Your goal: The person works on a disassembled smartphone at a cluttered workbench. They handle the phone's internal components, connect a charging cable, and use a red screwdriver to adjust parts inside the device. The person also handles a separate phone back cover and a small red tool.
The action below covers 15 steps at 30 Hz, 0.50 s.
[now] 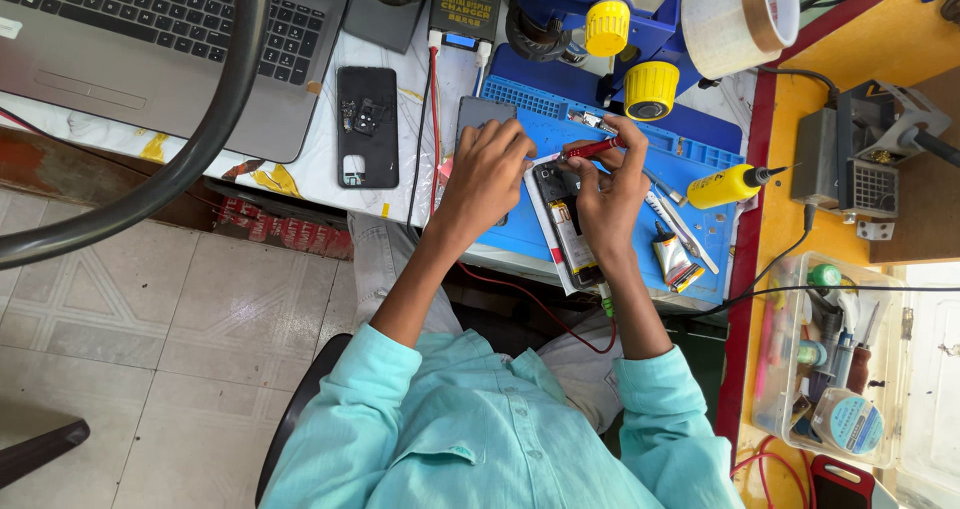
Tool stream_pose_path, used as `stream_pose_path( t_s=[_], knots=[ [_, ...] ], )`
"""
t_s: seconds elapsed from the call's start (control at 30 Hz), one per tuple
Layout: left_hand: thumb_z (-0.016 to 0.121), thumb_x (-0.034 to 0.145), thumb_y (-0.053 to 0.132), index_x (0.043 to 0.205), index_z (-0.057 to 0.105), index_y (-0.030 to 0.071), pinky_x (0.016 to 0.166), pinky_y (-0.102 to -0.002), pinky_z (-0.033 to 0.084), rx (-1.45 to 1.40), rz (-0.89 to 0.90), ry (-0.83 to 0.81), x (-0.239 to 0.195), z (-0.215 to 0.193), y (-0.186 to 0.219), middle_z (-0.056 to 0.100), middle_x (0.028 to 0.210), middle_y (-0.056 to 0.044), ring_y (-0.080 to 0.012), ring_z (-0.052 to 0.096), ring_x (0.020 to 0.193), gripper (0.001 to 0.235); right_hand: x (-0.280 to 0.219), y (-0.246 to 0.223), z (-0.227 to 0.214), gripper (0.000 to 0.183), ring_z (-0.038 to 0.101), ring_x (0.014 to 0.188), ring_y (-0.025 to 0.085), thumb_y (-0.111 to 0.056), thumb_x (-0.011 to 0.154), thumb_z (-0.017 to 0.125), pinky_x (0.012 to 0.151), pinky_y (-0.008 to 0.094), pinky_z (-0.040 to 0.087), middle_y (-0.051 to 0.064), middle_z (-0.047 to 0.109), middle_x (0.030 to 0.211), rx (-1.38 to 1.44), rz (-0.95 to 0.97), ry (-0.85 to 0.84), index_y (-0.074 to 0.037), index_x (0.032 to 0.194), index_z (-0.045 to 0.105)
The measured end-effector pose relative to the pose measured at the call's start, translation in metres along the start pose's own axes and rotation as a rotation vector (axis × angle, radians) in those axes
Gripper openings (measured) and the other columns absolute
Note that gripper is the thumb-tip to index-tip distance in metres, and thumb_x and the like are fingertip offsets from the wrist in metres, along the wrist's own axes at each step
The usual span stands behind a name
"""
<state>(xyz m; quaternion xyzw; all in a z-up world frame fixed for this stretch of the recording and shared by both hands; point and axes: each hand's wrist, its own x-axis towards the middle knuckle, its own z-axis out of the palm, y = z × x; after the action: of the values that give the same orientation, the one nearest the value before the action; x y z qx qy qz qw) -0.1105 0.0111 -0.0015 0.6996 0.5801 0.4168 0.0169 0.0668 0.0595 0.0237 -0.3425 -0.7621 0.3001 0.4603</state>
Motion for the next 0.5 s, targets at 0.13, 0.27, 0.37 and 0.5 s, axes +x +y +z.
stream_pose_path(
  t_s=[0.13, 0.27, 0.37, 0.5],
  knots=[
    [0.074, 0.087, 0.007, 0.096, 0.071, 0.003, 0.091, -0.041, 0.041, -0.001, -0.046, -0.005, -0.002, 0.001, 0.001, 0.061, 0.099, -0.006, -0.0248, 0.057, 0.098, 0.01, -0.001, 0.007, 0.002, 0.054, 0.075, 0.108, 0.026, 0.023, 0.099, 0.054, 0.093, 0.036, 0.065, 0.022, 0.072, 0.114, 0.111, -0.004, -0.026, -0.003, 0.142, 0.033],
    [0.074, 0.085, 0.008, 0.094, 0.073, 0.002, 0.091, -0.042, 0.042, 0.019, -0.073, -0.023, -0.003, 0.004, 0.002, 0.062, 0.098, -0.008, -0.0266, 0.058, 0.098, 0.011, -0.002, 0.013, 0.0, 0.055, 0.073, 0.112, 0.028, 0.023, 0.101, 0.051, 0.097, 0.039, 0.065, 0.024, 0.069, 0.117, 0.289, 0.102, -0.019, -0.005, 0.142, 0.027],
    [0.074, 0.087, 0.009, 0.093, 0.076, 0.003, 0.091, -0.041, 0.043, -0.015, -0.112, -0.026, 0.0, 0.009, 0.003, 0.065, 0.096, -0.006, -0.0253, 0.059, 0.095, 0.008, -0.003, 0.017, -0.002, 0.056, 0.072, 0.112, 0.028, 0.022, 0.102, 0.051, 0.1, 0.04, 0.066, 0.024, 0.067, 0.118, 0.376, 0.175, -0.011, -0.007, 0.142, 0.024],
    [0.074, 0.088, 0.009, 0.089, 0.077, 0.004, 0.09, -0.041, 0.043, -0.059, -0.149, -0.024, 0.0, 0.013, 0.001, 0.065, 0.092, -0.006, -0.025, 0.059, 0.094, 0.006, -0.005, 0.02, -0.006, 0.057, 0.072, 0.113, 0.029, 0.022, 0.101, 0.051, 0.101, 0.041, 0.065, 0.024, 0.063, 0.121, 0.444, 0.225, -0.011, -0.007, 0.14, 0.022]
  ],
)
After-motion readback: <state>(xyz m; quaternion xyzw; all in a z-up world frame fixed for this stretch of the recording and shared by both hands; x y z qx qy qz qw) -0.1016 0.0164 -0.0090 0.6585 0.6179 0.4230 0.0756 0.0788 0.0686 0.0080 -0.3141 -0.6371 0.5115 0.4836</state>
